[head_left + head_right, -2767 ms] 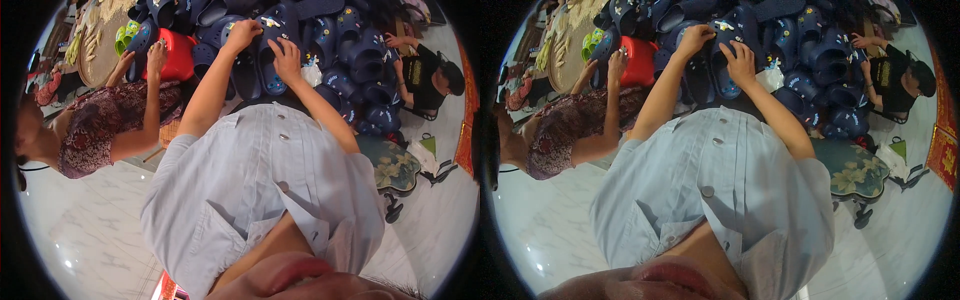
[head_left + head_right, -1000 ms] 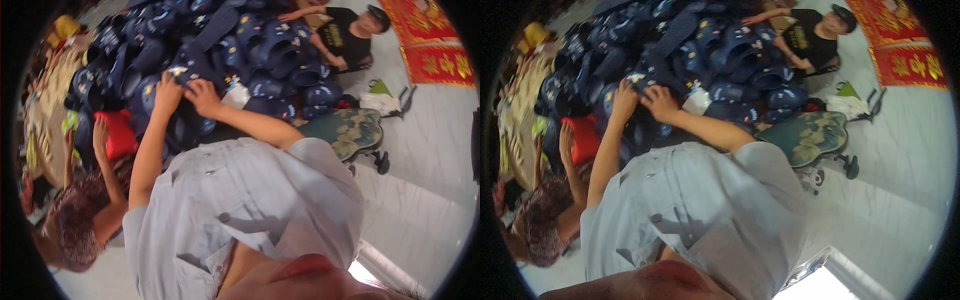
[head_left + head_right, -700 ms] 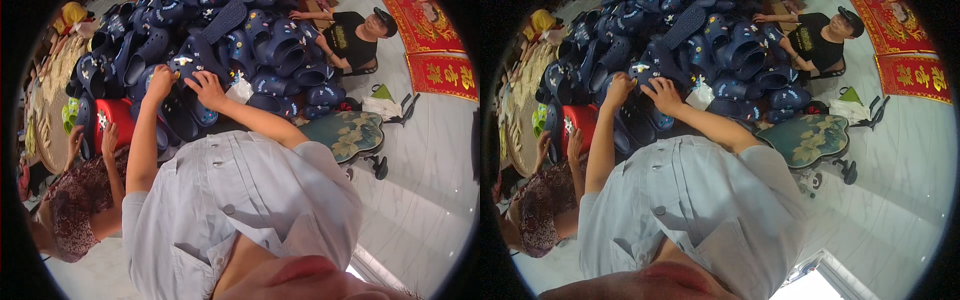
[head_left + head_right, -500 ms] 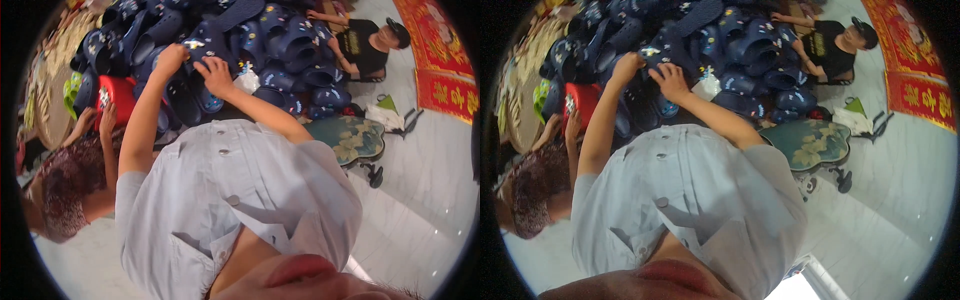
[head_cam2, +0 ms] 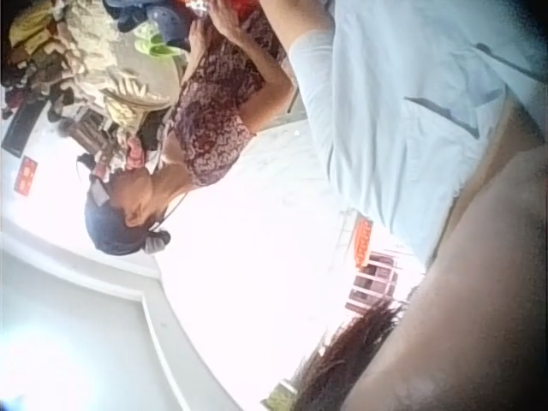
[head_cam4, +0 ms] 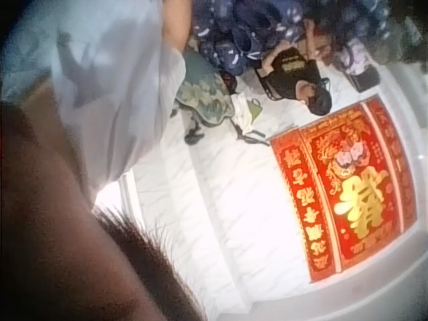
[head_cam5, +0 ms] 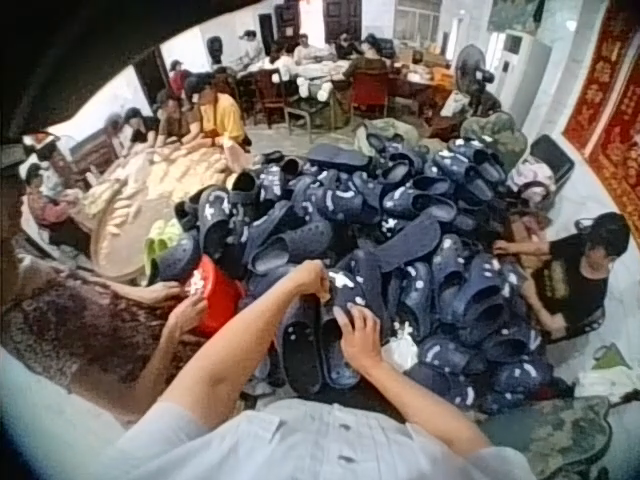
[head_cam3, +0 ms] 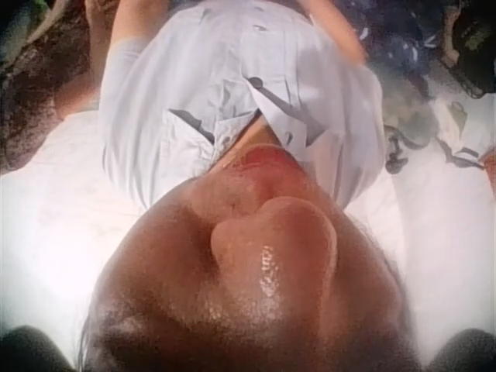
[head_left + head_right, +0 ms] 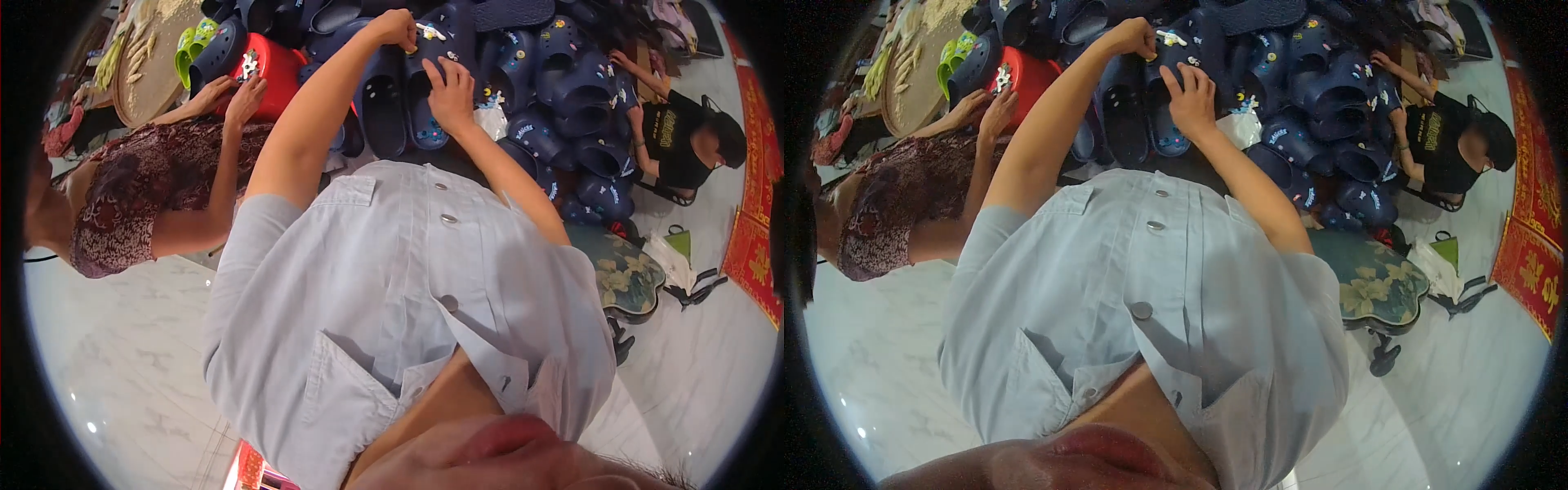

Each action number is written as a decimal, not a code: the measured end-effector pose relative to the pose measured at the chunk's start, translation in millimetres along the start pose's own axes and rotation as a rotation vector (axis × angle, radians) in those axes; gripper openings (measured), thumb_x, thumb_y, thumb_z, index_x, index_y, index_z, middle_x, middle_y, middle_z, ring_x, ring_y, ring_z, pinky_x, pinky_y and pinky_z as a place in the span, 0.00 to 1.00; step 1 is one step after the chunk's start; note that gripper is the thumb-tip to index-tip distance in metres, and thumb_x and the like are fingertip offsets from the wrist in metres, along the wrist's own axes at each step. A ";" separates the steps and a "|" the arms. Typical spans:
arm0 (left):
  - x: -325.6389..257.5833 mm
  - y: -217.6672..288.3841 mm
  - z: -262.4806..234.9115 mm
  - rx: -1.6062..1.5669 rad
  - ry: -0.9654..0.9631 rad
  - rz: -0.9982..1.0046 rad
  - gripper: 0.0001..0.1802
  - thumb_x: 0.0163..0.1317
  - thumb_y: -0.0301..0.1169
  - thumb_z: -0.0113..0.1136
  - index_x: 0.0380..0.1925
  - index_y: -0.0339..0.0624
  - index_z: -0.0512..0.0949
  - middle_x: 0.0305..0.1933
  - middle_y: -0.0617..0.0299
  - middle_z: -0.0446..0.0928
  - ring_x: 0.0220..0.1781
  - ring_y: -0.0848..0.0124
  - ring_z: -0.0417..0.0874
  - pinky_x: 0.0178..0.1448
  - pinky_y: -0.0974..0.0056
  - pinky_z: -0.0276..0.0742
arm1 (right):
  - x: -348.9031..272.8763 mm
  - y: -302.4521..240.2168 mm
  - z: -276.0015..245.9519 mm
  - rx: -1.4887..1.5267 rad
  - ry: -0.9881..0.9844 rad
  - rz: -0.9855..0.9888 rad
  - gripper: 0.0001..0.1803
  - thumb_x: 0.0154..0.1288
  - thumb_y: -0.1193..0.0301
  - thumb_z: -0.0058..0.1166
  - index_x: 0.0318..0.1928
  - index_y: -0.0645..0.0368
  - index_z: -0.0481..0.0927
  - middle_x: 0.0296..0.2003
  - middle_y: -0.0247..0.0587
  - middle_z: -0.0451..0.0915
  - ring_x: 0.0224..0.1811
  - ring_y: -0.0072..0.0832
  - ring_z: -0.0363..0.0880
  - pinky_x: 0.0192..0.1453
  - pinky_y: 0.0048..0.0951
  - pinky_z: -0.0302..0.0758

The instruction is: Placing decorative charms into the holes of blue plastic clogs.

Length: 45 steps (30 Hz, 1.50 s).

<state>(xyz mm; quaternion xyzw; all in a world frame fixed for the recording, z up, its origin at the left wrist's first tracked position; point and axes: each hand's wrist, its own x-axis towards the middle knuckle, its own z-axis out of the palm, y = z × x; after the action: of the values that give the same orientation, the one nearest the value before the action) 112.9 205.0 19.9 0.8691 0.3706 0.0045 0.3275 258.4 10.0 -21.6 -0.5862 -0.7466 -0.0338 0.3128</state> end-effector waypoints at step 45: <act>5.1 48.1 -4.8 0.405 -0.063 -0.379 0.31 0.26 0.39 0.84 0.35 0.39 0.83 0.40 0.50 0.84 0.46 0.52 0.85 0.47 0.56 0.82 | -9.4 4.5 9.3 -0.021 0.061 -0.023 0.37 0.49 0.76 0.56 0.63 0.38 0.70 0.59 0.41 0.68 0.61 0.43 0.64 0.60 0.50 0.64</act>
<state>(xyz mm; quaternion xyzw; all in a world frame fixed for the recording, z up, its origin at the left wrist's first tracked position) 146.2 186.4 50.0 0.8316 0.5097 -0.1583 0.1535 259.6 7.3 -35.3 -0.5796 -0.7430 -0.0631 0.3287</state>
